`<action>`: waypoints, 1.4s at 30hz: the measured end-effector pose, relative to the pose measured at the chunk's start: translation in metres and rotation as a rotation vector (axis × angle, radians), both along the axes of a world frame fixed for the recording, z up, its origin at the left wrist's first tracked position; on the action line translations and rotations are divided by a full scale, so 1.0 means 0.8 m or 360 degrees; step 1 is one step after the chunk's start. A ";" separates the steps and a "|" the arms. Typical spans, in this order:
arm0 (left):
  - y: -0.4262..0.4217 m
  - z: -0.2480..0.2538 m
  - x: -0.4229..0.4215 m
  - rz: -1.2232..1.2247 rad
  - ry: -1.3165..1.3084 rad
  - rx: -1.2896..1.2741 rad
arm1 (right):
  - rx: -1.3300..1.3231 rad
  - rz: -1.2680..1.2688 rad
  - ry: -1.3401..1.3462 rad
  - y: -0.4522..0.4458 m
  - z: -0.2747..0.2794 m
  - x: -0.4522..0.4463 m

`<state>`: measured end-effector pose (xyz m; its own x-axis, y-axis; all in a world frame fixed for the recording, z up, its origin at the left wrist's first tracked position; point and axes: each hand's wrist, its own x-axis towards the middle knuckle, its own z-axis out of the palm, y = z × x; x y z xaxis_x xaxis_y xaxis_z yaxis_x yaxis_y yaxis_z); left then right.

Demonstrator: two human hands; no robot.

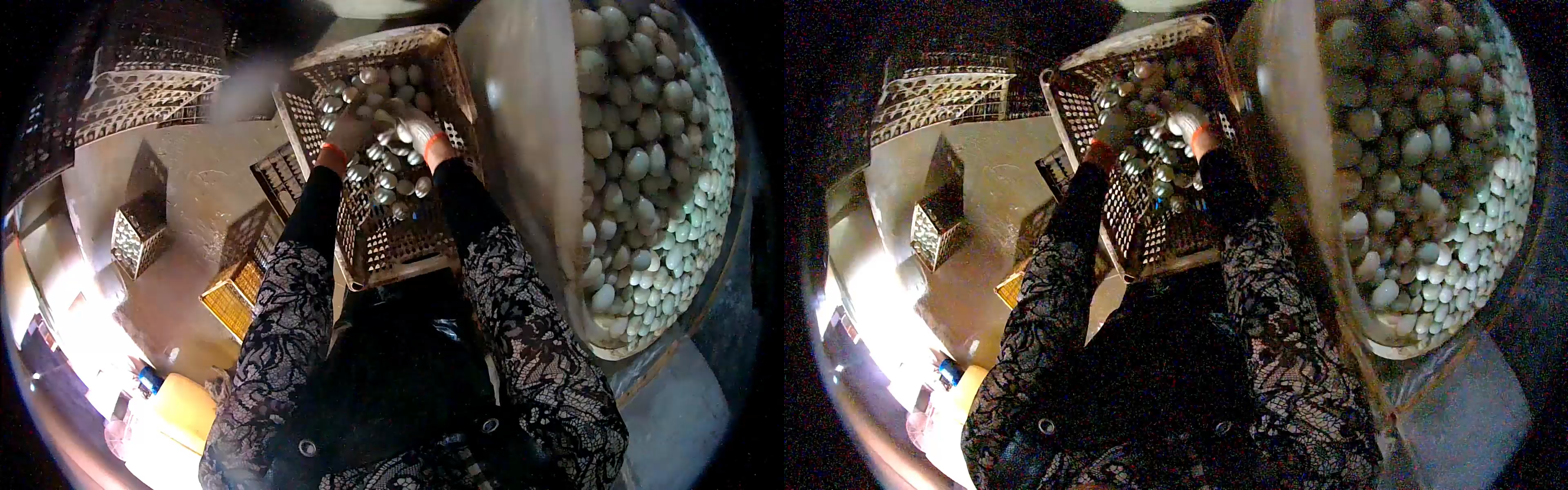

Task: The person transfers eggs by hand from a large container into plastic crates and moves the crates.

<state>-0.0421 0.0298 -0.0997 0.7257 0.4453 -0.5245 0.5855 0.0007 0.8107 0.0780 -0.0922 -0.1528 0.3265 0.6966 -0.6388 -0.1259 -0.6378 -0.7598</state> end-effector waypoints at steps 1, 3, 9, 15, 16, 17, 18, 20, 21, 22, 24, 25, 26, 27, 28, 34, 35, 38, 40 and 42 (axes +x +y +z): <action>0.003 -0.030 -0.002 0.0007 -0.0100 -0.0032 | 0.0002 -0.0060 0.0057 0.001 -0.018 0.003; 0.006 -0.095 -0.006 -0.0028 -0.0166 0.0215 | 0.0006 -0.0182 0.0168 0.004 -0.047 0.010; -0.003 -0.080 -0.032 -0.0654 0.0586 0.0941 | 0.0188 0.0049 -0.0996 -0.025 0.020 -0.005; -0.036 0.076 -0.006 0.0456 -0.0475 0.0236 | 0.0721 -0.0552 -0.0590 -0.126 0.333 -0.079; -0.054 0.126 0.006 0.0570 -0.0950 0.0072 | 0.0717 -0.0552 -0.0874 -0.174 0.398 -0.078; -0.094 0.241 0.030 0.0418 -0.1174 0.0056 | 0.0698 -0.0576 -0.1161 -0.229 0.456 -0.078; -0.112 0.287 0.045 0.0194 -0.1263 0.0023 | 0.0579 -0.0890 -0.0945 -0.265 0.504 -0.079; -0.145 0.366 0.066 -0.0426 -0.1317 0.0274 | 0.0028 -0.0909 -0.1287 -0.358 0.512 -0.064; -0.164 0.399 0.080 -0.0824 -0.1277 0.0562 | -0.0315 -0.0855 -0.1444 -0.400 0.508 -0.060; -0.182 0.405 0.097 -0.1110 -0.1248 0.0575 | -0.0310 -0.0874 -0.1453 -0.432 0.494 -0.057; -0.213 0.408 0.141 -0.1398 -0.1219 0.0602 | -0.0300 -0.1251 -0.0699 -0.476 0.464 -0.047; -0.230 0.400 0.160 -0.1813 -0.0922 0.0683 | -0.0288 -0.1259 -0.0693 -0.477 0.461 -0.039; -0.242 0.386 0.177 -0.2212 -0.0591 0.0755 | -0.0236 -0.1150 -0.0598 -0.474 0.457 -0.031; -0.256 0.358 0.194 -0.2226 -0.0572 0.0767 | -0.0181 -0.1044 -0.0500 -0.477 0.450 -0.024; -0.271 0.319 0.209 -0.2325 -0.0668 0.0814 | 0.0055 -0.0801 -0.0579 -0.487 0.435 -0.017; -0.309 0.294 0.203 -0.2407 -0.0553 0.0823 | 0.0079 -0.0926 -0.0316 -0.438 0.448 0.005; -0.314 0.286 0.203 -0.2311 -0.0504 0.0668 | 0.0191 -0.1096 0.0029 -0.437 0.423 0.011; -0.330 0.271 0.204 -0.2139 -0.0353 0.0547 | 0.0397 -0.1262 0.0273 -0.443 0.329 0.026; -0.333 0.274 0.206 -0.2069 -0.0252 0.0576 | 0.0679 -0.1148 -0.0189 -0.435 0.334 0.019; -0.334 0.282 0.212 -0.2032 -0.0205 0.0414 | 0.0658 -0.1362 -0.0078 -0.425 0.343 0.018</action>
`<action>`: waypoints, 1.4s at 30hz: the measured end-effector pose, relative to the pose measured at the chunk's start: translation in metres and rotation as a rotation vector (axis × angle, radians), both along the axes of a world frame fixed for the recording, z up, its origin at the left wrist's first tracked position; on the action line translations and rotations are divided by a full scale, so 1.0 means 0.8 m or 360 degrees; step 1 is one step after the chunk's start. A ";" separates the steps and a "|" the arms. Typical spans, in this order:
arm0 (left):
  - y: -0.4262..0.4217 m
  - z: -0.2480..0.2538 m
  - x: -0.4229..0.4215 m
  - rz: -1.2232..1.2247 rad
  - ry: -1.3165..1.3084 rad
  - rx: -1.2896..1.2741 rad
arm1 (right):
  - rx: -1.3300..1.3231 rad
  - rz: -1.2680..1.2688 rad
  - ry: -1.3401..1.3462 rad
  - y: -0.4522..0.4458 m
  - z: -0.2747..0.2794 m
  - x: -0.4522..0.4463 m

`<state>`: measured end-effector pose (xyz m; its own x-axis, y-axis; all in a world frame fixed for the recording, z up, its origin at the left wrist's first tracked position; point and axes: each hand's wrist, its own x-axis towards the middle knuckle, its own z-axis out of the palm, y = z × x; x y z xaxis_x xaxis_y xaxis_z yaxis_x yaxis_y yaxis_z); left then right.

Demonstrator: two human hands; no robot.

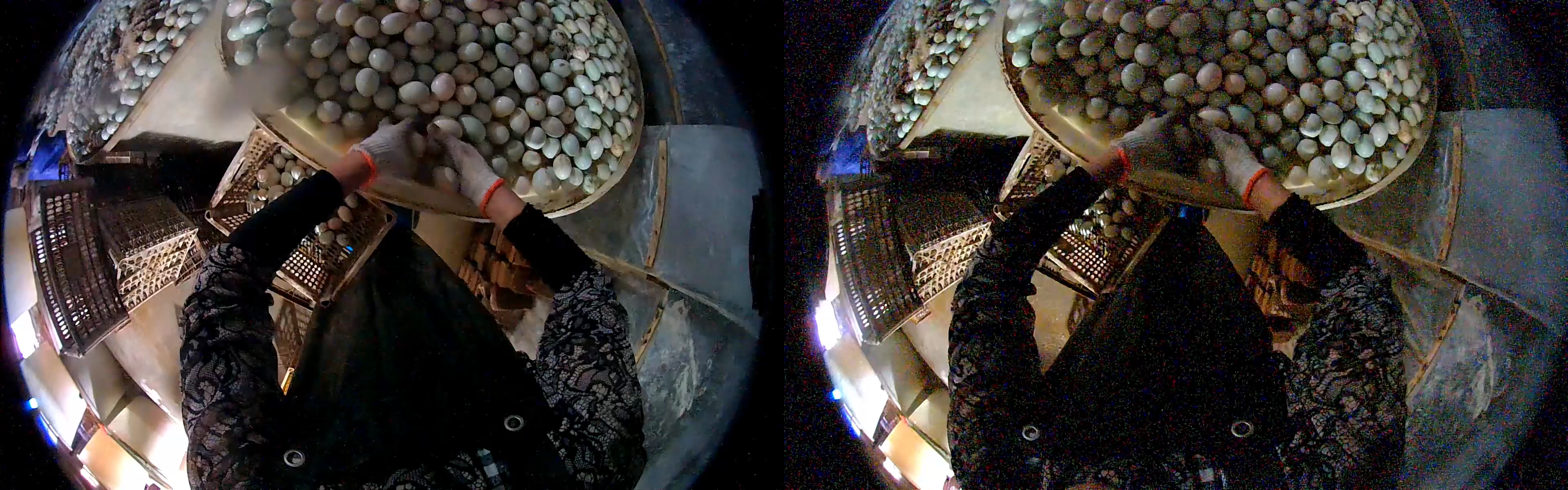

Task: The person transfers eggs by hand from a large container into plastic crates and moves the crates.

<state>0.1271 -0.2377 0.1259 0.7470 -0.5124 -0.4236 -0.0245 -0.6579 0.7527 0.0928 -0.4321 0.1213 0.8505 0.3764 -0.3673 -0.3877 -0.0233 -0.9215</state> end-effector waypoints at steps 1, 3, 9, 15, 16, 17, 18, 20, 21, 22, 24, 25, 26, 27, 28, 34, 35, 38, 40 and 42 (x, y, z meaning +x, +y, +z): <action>-0.001 -0.004 -0.002 0.0002 0.0003 -0.0002 | 0.0020 -0.0172 0.0407 0.002 0.005 0.003; -0.004 -0.009 -0.008 0.0057 -0.0374 0.0131 | -0.0421 0.0101 -0.0033 -0.001 0.019 0.001; 0.004 0.035 -0.010 0.0367 0.0150 -0.0475 | -0.0857 0.0206 -0.0655 -0.008 -0.034 0.014; 0.013 0.049 -0.023 0.0618 0.0377 -0.1102 | -0.0209 -0.0198 0.0087 0.016 0.020 0.009; 0.014 0.056 -0.025 0.0630 0.0376 -0.1106 | -0.0335 -0.0099 0.0091 0.012 0.019 0.015; 0.015 0.063 -0.026 0.0650 0.0419 -0.1184 | -0.0340 -0.0090 0.0088 0.005 -0.001 0.018; 0.015 0.067 -0.026 0.0670 0.0462 -0.1264 | -0.0364 -0.0191 -0.0211 -0.001 -0.031 0.017; 0.014 0.058 -0.025 0.0761 0.0539 -0.1308 | -0.0390 -0.0282 -0.0511 0.002 -0.022 0.013; 0.014 0.053 -0.023 0.0847 0.0615 -0.1344 | -0.0237 -0.0253 -0.0342 0.019 0.030 0.007; 0.016 0.051 -0.021 0.0857 0.0611 -0.1352 | -0.0158 -0.0230 -0.0258 0.025 0.044 0.008; 0.022 0.047 -0.015 0.0741 0.0742 -0.1337 | -0.0056 -0.0298 0.0072 0.032 0.051 0.017; 0.022 0.043 -0.014 0.0747 0.0737 -0.1338 | -0.0030 -0.0390 0.0319 0.036 0.054 0.022; 0.019 0.039 -0.013 0.0755 0.0624 -0.1220 | -0.0031 -0.0384 0.0319 0.037 0.057 0.019; 0.017 0.035 -0.012 0.0764 0.0511 -0.1099 | -0.0001 -0.0400 0.0220 0.037 0.060 0.013; 0.018 0.044 -0.012 0.0772 0.0512 -0.1094 | 0.0031 -0.0417 0.0128 0.041 0.068 0.010; 0.030 0.076 -0.001 0.0752 0.0192 -0.0916 | 0.0076 -0.0349 0.0164 0.061 0.120 0.022; 0.033 0.081 0.000 0.0766 0.0184 -0.0922 | -0.0092 -0.0327 0.0141 0.062 0.118 0.029; 0.041 0.083 0.002 0.0774 0.0289 -0.0826 | 0.0027 -0.0324 0.0382 0.057 0.094 0.044; 0.042 0.078 -0.001 0.0803 0.0227 -0.0987 | 0.0158 -0.0190 0.0376 0.058 0.089 0.047; 0.045 0.088 -0.008 0.0828 0.0246 -0.1038 | 0.0082 -0.0228 0.0477 0.073 0.120 0.038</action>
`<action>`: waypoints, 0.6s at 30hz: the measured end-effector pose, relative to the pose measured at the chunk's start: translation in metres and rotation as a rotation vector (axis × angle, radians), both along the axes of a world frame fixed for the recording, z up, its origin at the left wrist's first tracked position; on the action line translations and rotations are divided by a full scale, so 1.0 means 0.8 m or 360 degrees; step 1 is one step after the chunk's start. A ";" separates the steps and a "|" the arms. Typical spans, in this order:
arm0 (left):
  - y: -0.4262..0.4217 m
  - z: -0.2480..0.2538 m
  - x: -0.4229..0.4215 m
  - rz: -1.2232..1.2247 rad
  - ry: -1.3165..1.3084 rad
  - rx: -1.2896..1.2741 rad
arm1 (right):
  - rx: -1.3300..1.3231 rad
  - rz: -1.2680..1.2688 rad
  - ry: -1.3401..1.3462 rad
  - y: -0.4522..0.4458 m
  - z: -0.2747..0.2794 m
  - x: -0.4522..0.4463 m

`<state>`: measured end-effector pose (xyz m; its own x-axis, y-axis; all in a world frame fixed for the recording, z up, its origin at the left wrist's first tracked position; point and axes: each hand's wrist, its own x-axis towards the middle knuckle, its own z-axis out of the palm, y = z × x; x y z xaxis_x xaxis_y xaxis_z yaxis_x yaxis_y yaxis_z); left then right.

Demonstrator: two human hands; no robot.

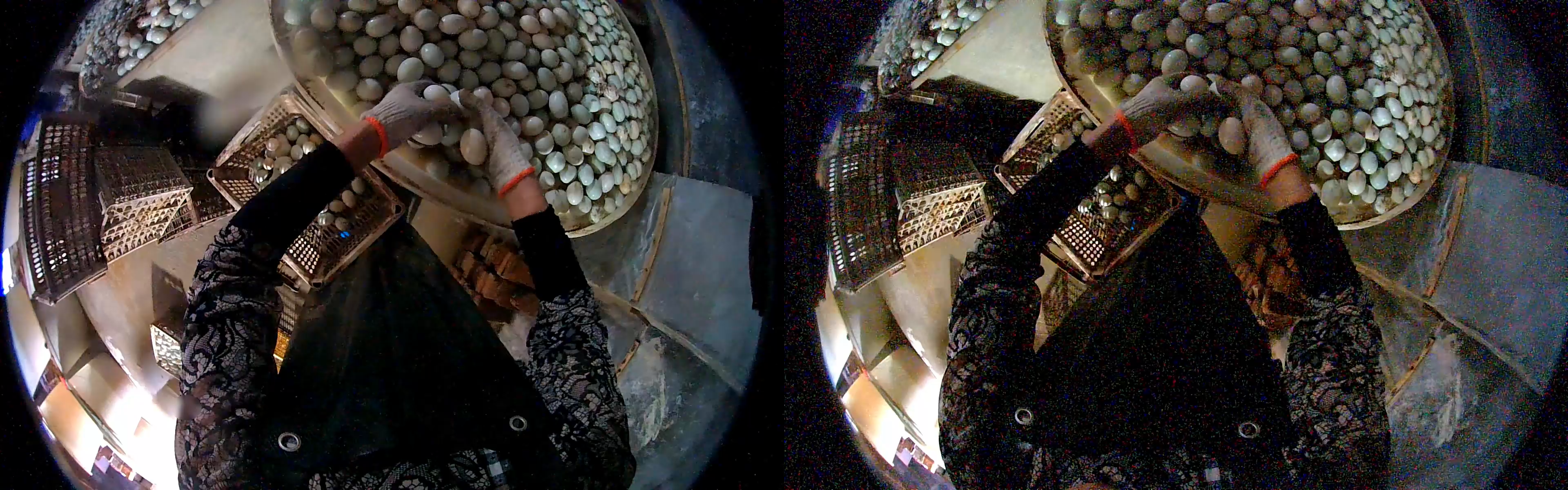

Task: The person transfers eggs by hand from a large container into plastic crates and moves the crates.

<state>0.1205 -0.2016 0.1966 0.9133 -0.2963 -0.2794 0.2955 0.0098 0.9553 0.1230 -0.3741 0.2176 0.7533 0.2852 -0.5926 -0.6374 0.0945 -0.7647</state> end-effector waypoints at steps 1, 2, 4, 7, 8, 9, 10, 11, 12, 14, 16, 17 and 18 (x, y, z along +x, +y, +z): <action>0.001 0.003 -0.002 0.0020 0.0016 -0.0042 | -0.0003 0.0002 0.0003 0.001 0.008 -0.005; 0.002 -0.005 0.000 0.0022 0.0021 -0.0044 | -0.0086 -0.0003 -0.0170 0.002 0.015 -0.010; 0.001 -0.019 0.007 0.0067 -0.0063 0.0072 | -0.0169 -0.0008 -0.0341 0.006 0.023 -0.014; 0.003 -0.016 0.011 0.0054 -0.0080 0.0329 | -0.0277 -0.0079 -0.0160 0.009 0.026 -0.011; 0.006 -0.016 0.011 0.0062 -0.0077 0.0330 | -0.0341 0.0137 -0.0469 0.000 0.018 -0.012; 0.009 -0.016 0.012 0.0144 -0.0205 0.0286 | -0.0371 0.0256 -0.0620 -0.008 0.002 -0.007; 0.012 -0.015 0.012 0.0227 -0.0336 0.0242 | -0.0398 0.0363 -0.0776 -0.016 -0.014 -0.003; 0.020 0.005 0.009 0.0242 -0.0337 0.0241 | -0.0189 0.0514 -0.1198 -0.011 -0.028 0.017; 0.034 0.026 0.007 0.0274 -0.0392 0.0288 | -0.0073 0.0608 -0.1409 -0.010 -0.039 0.025; 0.066 0.030 0.008 0.0384 -0.0482 0.0279 | -0.0668 0.0740 -0.2081 0.020 0.000 0.022; 0.109 0.073 -0.014 0.0464 -0.0607 0.0237 | -0.0502 0.0683 -0.1819 0.086 0.038 0.008; 0.134 0.085 -0.028 0.0451 -0.0550 0.0231 | -0.0422 0.0642 -0.1690 0.119 0.058 0.001; 0.156 0.088 -0.047 0.0534 -0.0540 0.0263 | -0.0253 0.0608 -0.1664 0.143 0.051 -0.001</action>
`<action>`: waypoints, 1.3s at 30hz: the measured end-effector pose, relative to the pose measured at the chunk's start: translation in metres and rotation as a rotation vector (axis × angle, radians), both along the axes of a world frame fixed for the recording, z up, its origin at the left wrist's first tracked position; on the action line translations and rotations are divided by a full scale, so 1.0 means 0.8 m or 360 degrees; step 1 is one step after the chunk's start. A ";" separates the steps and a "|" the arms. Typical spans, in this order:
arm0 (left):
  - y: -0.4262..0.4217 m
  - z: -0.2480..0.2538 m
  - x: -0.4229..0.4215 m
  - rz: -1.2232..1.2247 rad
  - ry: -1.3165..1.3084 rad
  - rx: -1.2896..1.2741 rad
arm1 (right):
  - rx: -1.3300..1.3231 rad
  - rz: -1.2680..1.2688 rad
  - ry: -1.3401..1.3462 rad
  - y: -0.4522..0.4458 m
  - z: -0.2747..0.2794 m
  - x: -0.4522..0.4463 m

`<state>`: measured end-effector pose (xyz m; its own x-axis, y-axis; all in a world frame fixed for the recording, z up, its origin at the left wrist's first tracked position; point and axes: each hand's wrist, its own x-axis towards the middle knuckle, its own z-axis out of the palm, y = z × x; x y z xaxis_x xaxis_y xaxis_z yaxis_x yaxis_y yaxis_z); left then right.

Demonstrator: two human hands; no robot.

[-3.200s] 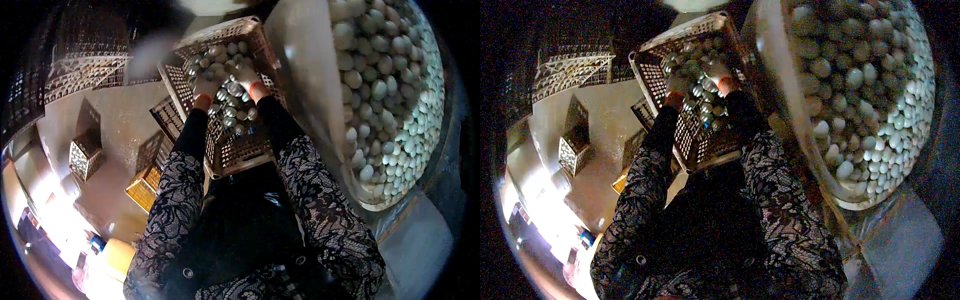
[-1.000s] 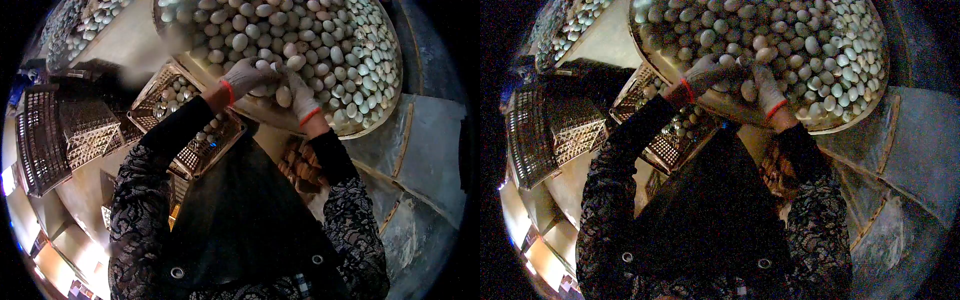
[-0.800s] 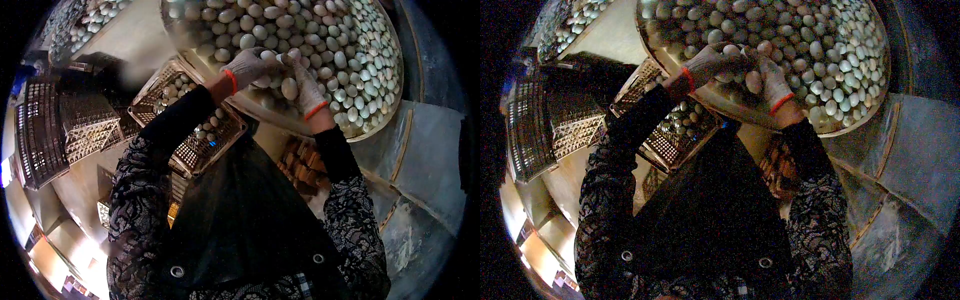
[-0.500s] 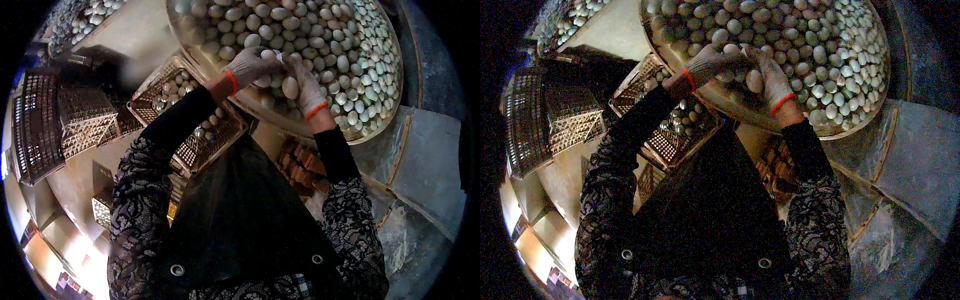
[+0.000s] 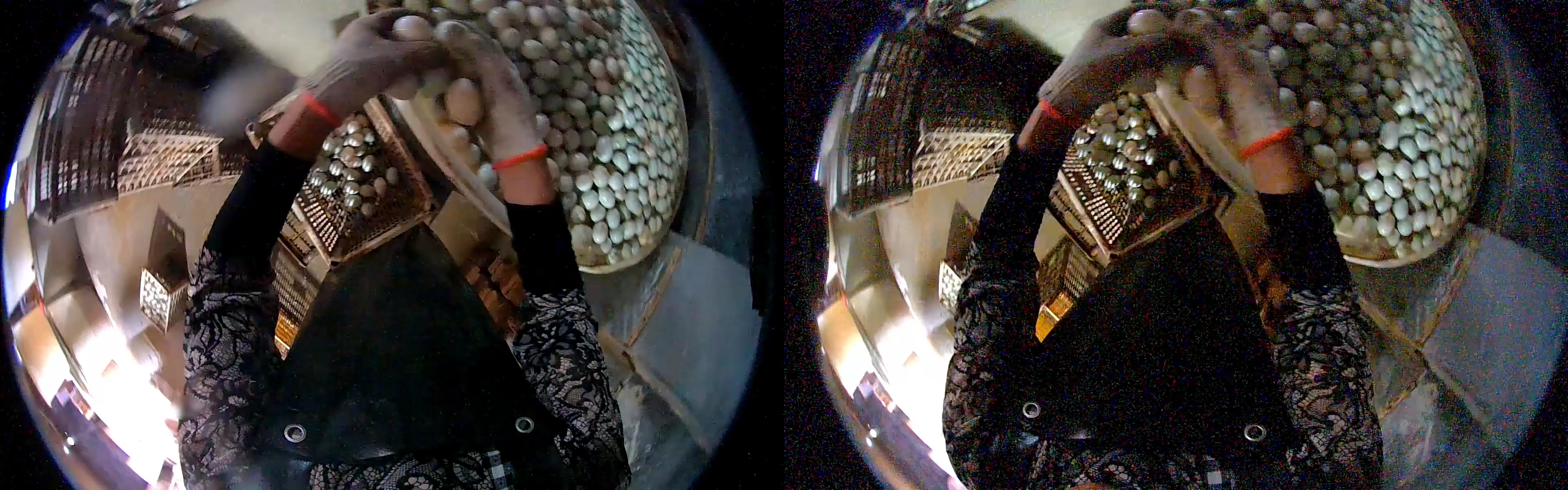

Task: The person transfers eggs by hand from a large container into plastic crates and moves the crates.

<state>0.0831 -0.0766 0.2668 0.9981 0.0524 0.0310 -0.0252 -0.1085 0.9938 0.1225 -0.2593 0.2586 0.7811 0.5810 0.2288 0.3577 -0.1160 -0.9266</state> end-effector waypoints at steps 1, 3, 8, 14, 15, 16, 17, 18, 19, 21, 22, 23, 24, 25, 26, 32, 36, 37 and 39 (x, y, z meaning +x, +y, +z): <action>0.022 0.002 -0.021 0.0084 0.0003 0.0014 | 0.0073 0.0040 0.0032 0.030 -0.006 -0.006; 0.068 -0.010 -0.061 0.0216 0.0371 0.0056 | 0.0167 0.0168 0.0515 0.087 -0.029 -0.022; 0.122 -0.187 -0.132 0.0756 0.0535 -0.0243 | 0.0114 0.0465 0.0618 0.185 -0.240 -0.055; 0.175 -0.466 -0.121 0.1064 0.0824 -0.0123 | -0.0670 0.0596 -0.0588 0.244 -0.416 -0.038; 0.178 -0.482 -0.112 0.1025 0.0925 0.0114 | -0.0755 0.0588 -0.0712 0.256 -0.445 -0.033; 0.158 -0.402 -0.100 0.1133 0.1046 0.0558 | -0.0809 0.0604 -0.0480 0.261 -0.462 -0.027; 0.165 -0.422 -0.102 0.0988 0.1060 0.0496 | -0.0861 0.0588 -0.0445 0.266 -0.500 -0.020; 0.165 -0.453 -0.112 0.0913 0.1121 0.0561 | -0.0913 0.0572 -0.0411 0.271 -0.539 -0.014; 0.163 -0.482 -0.123 0.0857 0.1191 0.0670 | -0.0966 0.0556 -0.0377 0.277 -0.580 -0.007; 0.164 -0.518 -0.136 0.0740 0.1301 0.0888 | -0.0727 0.0289 -0.0037 0.278 -0.530 -0.008; 0.165 -0.529 -0.139 0.0677 0.1330 0.0985 | -0.0693 0.0188 -0.0005 0.276 -0.500 -0.006; 0.165 -0.534 -0.141 0.0610 0.1352 0.1075 | -0.0710 0.0170 0.0009 0.270 -0.484 -0.009; 0.167 -0.537 -0.142 0.0552 0.1368 0.1175 | -0.0850 0.0246 -0.0029 0.269 -0.475 -0.012; 0.172 -0.538 -0.138 0.0499 0.1365 0.1276 | -0.0981 0.0313 -0.0080 0.272 -0.465 -0.013; 0.177 -0.538 -0.131 0.0443 0.1349 0.1383 | -0.1097 0.0390 -0.0245 0.266 -0.473 -0.016; 0.178 -0.512 -0.130 0.0058 0.0772 0.2104 | -0.0989 0.0288 0.0112 0.219 -0.392 -0.048; 0.135 -0.418 -0.138 0.0860 0.0726 0.1272 | -0.0525 0.0128 0.0064 0.152 -0.254 -0.099; 0.128 -0.421 -0.141 0.1058 0.0145 0.1300 | -0.0169 0.0162 -0.0093 0.122 -0.212 -0.107; 0.062 -0.284 -0.110 0.1304 -0.0228 0.0667 | 0.0054 0.0147 0.0023 0.044 -0.094 -0.115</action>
